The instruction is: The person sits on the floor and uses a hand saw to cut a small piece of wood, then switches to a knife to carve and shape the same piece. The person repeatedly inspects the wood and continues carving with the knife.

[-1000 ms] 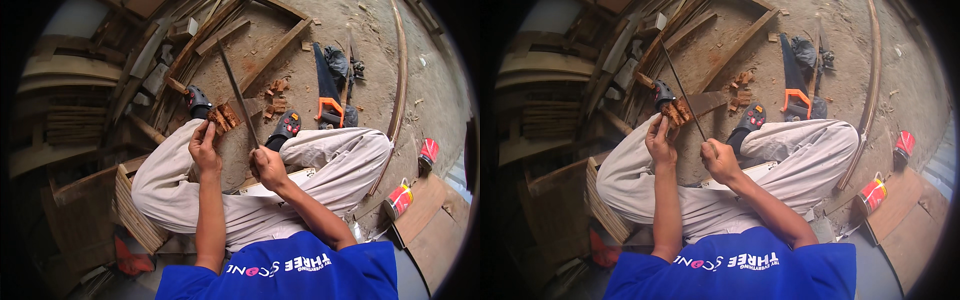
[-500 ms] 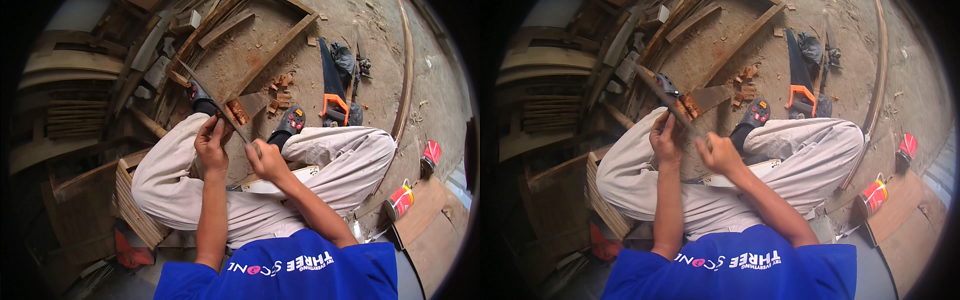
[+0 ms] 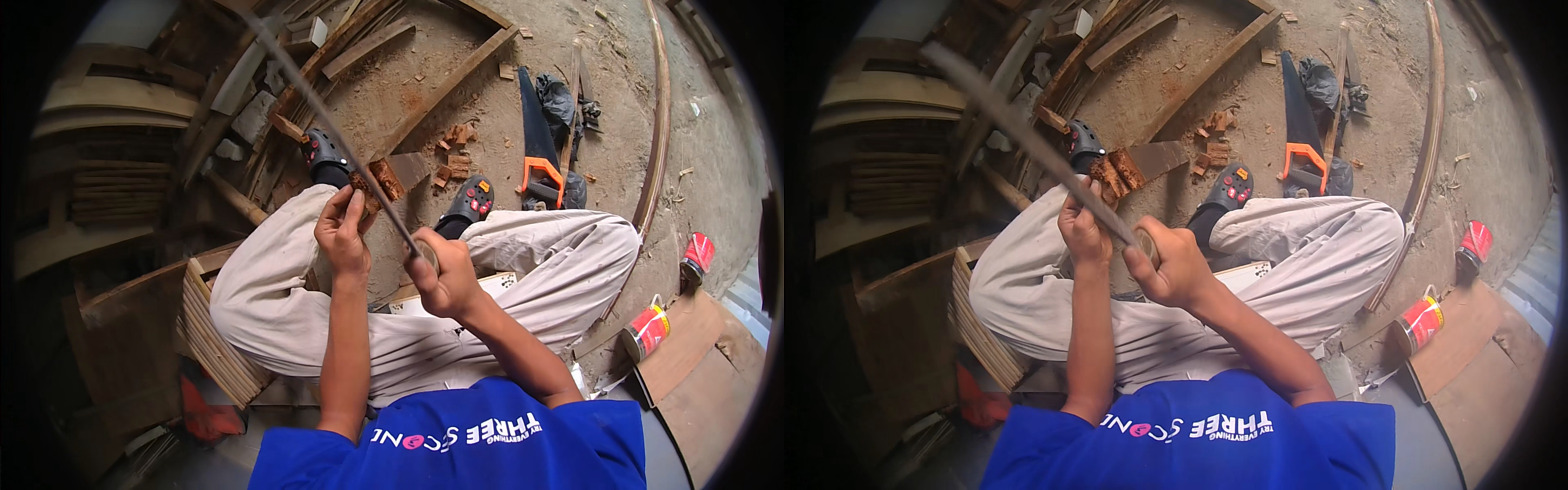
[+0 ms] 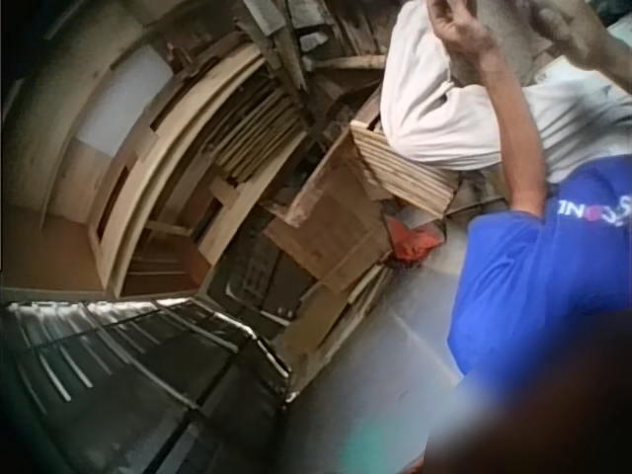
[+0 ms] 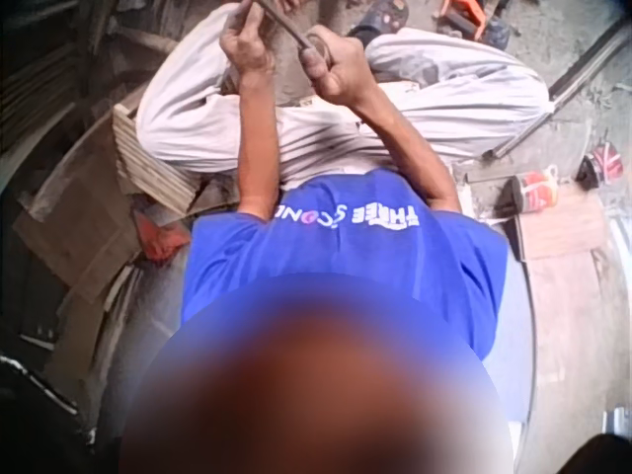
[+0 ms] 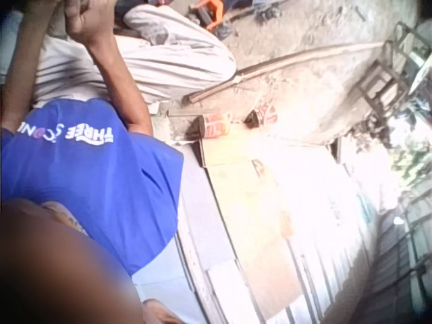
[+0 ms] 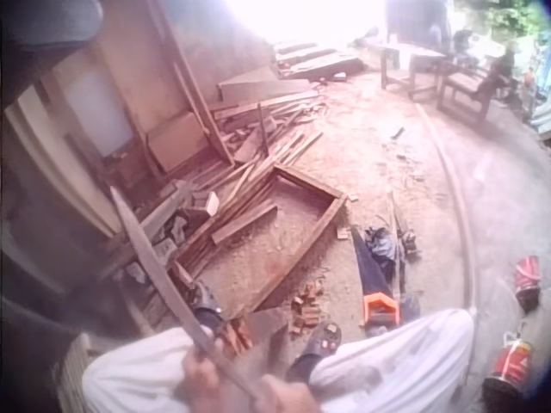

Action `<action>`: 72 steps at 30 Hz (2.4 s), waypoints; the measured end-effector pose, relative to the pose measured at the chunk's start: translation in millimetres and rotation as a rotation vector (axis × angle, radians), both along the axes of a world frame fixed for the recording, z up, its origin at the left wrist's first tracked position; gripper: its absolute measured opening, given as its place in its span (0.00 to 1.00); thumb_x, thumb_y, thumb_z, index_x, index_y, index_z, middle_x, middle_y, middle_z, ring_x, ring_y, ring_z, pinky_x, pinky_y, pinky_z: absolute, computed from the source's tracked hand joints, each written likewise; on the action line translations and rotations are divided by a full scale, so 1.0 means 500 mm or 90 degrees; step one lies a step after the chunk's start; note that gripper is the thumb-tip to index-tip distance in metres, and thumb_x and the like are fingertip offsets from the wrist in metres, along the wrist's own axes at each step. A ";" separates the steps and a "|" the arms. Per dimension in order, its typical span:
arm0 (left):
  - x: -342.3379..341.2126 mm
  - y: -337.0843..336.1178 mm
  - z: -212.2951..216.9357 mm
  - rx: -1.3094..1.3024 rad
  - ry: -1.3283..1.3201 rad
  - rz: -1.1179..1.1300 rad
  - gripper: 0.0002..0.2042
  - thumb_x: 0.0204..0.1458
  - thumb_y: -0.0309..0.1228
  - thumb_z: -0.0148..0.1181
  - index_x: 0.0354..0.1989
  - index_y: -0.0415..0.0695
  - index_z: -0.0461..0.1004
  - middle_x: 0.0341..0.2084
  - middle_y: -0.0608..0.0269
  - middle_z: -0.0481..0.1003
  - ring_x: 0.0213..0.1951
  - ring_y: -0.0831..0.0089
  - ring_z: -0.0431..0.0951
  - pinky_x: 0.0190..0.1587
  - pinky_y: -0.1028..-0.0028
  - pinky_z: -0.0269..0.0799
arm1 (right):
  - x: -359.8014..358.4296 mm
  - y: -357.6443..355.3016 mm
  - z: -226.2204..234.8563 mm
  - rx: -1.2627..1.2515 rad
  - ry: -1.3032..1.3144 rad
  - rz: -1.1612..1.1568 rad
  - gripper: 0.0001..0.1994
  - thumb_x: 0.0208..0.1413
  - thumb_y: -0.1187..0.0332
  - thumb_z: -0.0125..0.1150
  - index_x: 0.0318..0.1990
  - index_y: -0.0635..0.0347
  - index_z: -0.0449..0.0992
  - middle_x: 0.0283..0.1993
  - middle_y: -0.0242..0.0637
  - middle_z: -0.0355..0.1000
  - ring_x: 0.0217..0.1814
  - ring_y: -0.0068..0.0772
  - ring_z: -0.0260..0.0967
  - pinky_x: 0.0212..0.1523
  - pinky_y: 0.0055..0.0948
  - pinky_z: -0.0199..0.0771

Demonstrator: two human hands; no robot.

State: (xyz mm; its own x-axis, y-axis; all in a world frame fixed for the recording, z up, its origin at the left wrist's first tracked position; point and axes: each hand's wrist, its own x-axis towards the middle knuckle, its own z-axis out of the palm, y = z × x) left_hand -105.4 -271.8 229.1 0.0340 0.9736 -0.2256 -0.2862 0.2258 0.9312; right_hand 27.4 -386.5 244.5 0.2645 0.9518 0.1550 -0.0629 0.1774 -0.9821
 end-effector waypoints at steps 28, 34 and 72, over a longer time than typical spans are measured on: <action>-0.098 0.032 0.009 -0.015 0.112 0.042 0.12 0.62 0.26 0.57 0.53 0.45 0.72 0.48 0.64 0.76 0.50 0.73 0.77 0.49 0.62 0.81 | 0.005 -0.010 -0.114 -0.340 0.344 0.083 0.27 0.68 0.45 0.50 0.29 0.63 0.70 0.16 0.29 0.61 0.17 0.19 0.59 0.19 0.23 0.59; -0.068 0.045 0.008 0.033 0.108 0.072 0.19 0.64 0.35 0.55 0.61 0.44 0.65 0.54 0.61 0.72 0.56 0.69 0.73 0.54 0.66 0.75 | 0.040 -0.008 -0.146 -0.441 0.691 0.277 0.23 0.64 0.45 0.55 0.31 0.58 0.69 0.17 0.26 0.58 0.14 0.19 0.54 0.16 0.26 0.58; 0.056 0.124 -0.045 0.412 0.359 -0.197 0.17 0.65 0.41 0.57 0.46 0.37 0.79 0.41 0.61 0.81 0.44 0.70 0.77 0.50 0.75 0.69 | 0.137 -0.139 -0.025 -0.328 -0.158 -0.032 0.23 0.58 0.59 0.67 0.52 0.68 0.74 0.29 0.52 0.77 0.29 0.43 0.78 0.33 0.35 0.74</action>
